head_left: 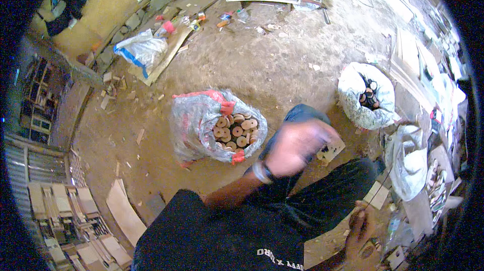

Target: The person sits on the floor in a workshop and uses a rasp to smooth a wooden dowel. They then pick up small wooden discs from a bag and thread them onto the dowel one by one.

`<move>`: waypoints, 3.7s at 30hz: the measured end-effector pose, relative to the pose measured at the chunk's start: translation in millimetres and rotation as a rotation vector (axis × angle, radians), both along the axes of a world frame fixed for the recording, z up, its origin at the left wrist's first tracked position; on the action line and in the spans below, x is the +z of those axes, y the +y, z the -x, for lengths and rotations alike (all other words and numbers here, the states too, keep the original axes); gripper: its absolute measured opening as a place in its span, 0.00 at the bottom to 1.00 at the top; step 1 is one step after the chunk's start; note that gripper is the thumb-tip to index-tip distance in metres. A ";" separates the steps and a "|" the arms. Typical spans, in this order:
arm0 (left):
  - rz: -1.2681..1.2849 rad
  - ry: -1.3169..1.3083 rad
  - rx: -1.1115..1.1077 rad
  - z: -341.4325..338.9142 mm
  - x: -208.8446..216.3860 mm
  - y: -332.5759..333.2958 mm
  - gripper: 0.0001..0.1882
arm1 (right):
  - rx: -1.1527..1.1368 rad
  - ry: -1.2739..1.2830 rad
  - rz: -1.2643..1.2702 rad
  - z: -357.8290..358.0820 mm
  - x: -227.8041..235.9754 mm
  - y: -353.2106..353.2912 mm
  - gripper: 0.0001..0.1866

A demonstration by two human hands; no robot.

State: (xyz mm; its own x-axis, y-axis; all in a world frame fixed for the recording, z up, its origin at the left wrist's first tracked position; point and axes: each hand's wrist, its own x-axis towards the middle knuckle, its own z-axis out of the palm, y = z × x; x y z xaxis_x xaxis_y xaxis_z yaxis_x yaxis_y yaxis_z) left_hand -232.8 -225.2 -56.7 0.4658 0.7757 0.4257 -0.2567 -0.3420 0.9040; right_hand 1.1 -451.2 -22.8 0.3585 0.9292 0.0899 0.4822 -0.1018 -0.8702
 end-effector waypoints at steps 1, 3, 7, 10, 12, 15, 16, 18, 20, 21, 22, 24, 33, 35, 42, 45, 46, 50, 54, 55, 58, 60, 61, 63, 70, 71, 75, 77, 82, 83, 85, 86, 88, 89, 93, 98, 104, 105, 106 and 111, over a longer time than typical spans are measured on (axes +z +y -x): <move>0.148 -0.018 0.305 29.5 -29.5 13.0 0.17 | -0.080 -0.052 -0.071 6.4 -5.4 3.1 0.15; 0.139 0.226 0.905 100.7 -98.4 41.5 0.12 | -0.154 -0.030 -0.055 14.7 -13.1 7.9 0.14; 0.382 1.458 1.026 217.0 -241.1 49.4 0.20 | -0.191 0.025 -0.016 21.9 -18.5 13.6 0.13; -0.062 1.670 1.063 249.5 -306.1 34.6 0.33 | -0.149 -0.072 0.030 21.0 -22.4 21.1 0.12; 0.031 1.596 0.921 252.4 -315.1 35.6 0.32 | -0.137 -0.096 0.046 20.1 -26.2 23.6 0.12; 0.176 1.534 0.842 240.1 -297.8 39.3 0.26 | -0.154 -0.019 0.044 20.3 -31.6 24.8 0.12; 0.166 1.499 0.859 232.8 -291.6 40.2 0.24 | -0.146 -0.005 0.037 20.1 -32.8 25.3 0.13; 0.235 1.535 0.724 219.4 -286.4 41.9 0.28 | -0.140 -0.017 0.041 19.8 -34.2 28.0 0.13; 0.320 1.596 0.629 208.8 -294.1 40.5 0.32 | -0.133 -0.084 0.069 19.7 -34.6 31.1 0.12; 0.346 1.546 0.684 203.7 -302.4 38.8 0.38 | -0.120 -0.072 0.063 19.7 -33.9 31.8 0.12; 0.251 1.654 0.638 202.9 -310.9 37.0 0.38 | -0.117 -0.078 0.075 19.7 -33.3 32.5 0.12; 0.143 1.861 0.448 203.8 -327.8 31.2 0.38 | -0.126 -0.081 0.078 19.7 -31.7 32.5 0.12; 0.024 1.863 0.529 207.8 -327.0 37.0 0.25 | -0.146 -0.103 0.054 18.4 -30.5 29.6 0.12; 0.116 1.792 0.493 214.4 -318.8 43.6 0.28 | -0.150 -0.126 0.085 18.0 -29.8 29.6 0.13; 0.243 1.388 0.453 199.8 -333.7 61.9 0.35 | -0.121 -0.058 0.041 14.8 -26.8 25.7 0.14; 0.308 1.336 0.561 190.4 -339.1 67.1 0.35 | -0.131 0.034 0.059 15.7 -26.0 22.7 0.14; 0.373 1.234 0.628 189.8 -338.4 66.8 0.33 | -0.147 0.062 0.036 16.4 -25.5 22.0 0.14; 0.305 1.326 0.576 195.4 -328.7 42.8 0.24 | -0.200 0.045 0.023 18.8 -22.3 16.8 0.14; 0.057 1.363 0.570 184.0 -319.4 21.0 0.25 | -0.174 -0.018 0.030 18.9 -29.2 20.3 0.13; 0.097 1.377 0.539 182.4 -315.6 22.7 0.28 | -0.168 -0.030 0.030 18.8 -31.9 22.4 0.13; 0.098 1.457 0.402 177.8 -306.5 27.0 0.29 | -0.153 -0.035 0.037 17.7 -36.7 25.5 0.13; 0.000 1.456 0.382 176.3 -306.6 21.7 0.26 | -0.150 -0.013 0.044 17.9 -36.7 25.0 0.13; -0.112 1.406 0.434 176.6 -309.0 17.4 0.26 | -0.149 0.004 0.053 18.8 -36.0 24.1 0.13; -0.193 1.391 0.458 177.1 -318.3 13.3 0.24 | -0.170 0.035 0.039 22.7 -35.8 23.4 0.13; 0.121 1.115 0.644 215.8 -287.0 59.1 0.22 | -0.078 0.157 0.153 39.8 -36.6 16.5 0.14; 0.190 0.913 0.613 225.0 -264.4 69.2 0.23 | -0.031 0.158 0.206 40.8 -36.2 15.4 0.15; 0.798 -0.068 0.423 217.7 -162.2 64.1 0.27 | 0.283 -0.197 0.128 49.5 -38.7 19.0 0.31; 0.726 -0.217 0.310 193.5 -116.3 41.8 0.29 | 0.342 -0.143 0.140 58.3 -42.5 25.0 0.32; 0.430 0.020 -0.005 129.6 -35.2 18.2 0.32 | 0.382 -0.151 0.209 75.9 -43.5 32.7 0.36; 0.449 0.009 -0.066 119.5 -25.2 17.9 0.31 | 0.363 -0.104 0.183 76.7 -41.6 32.2 0.37; 0.438 0.002 -0.162 104.4 -9.9 19.8 0.30 | 0.348 -0.103 0.205 75.2 -36.8 29.9 0.38; 0.423 0.032 -0.151 101.7 -2.5 21.5 0.30 | 0.333 -0.114 0.202 73.5 -34.4 28.4 0.38; 0.341 0.096 -0.120 102.6 12.0 25.8 0.30 | 0.334 -0.208 0.255 69.5 -30.4 25.0 0.38; 0.393 0.115 -0.118 102.4 17.5 28.7 0.31 | 0.346 -0.166 0.236 68.4 -29.2 23.6 0.39; 0.089 0.380 -0.265 95.8 33.8 38.5 0.29 | 0.369 -0.138 0.225 65.7 -26.1 21.9 0.40; -0.137 0.429 -0.609 67.1 43.8 33.9 0.35 | 0.443 -0.126 0.260 67.3 -18.5 27.9 0.39; 0.566 -0.216 -0.511 35.7 34.7 3.2 0.51 | 0.305 0.005 0.168 68.2 -24.4 26.0 0.28; 0.680 -0.383 -0.450 24.9 28.8 -4.7 0.42 | 0.273 0.042 0.207 65.5 -27.8 20.7 0.24; 0.764 -0.453 -0.402 13.5 23.4 -11.8 0.33 | 0.258 0.070 0.225 60.5 -31.4 14.3 0.20; 0.013 -0.240 -0.432 -35.9 26.7 -47.2 0.23 | 0.083 0.437 0.080 6.2 -43.1 -20.9 0.16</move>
State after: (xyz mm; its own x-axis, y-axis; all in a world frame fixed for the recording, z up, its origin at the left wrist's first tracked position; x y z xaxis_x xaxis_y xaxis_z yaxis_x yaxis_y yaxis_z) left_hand -197.0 -272.4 -30.0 0.6362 0.5389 0.5522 -0.5740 -0.1477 0.8054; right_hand -5.1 -472.1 -66.0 0.2712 0.9542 -0.1263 0.0810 -0.1534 -0.9848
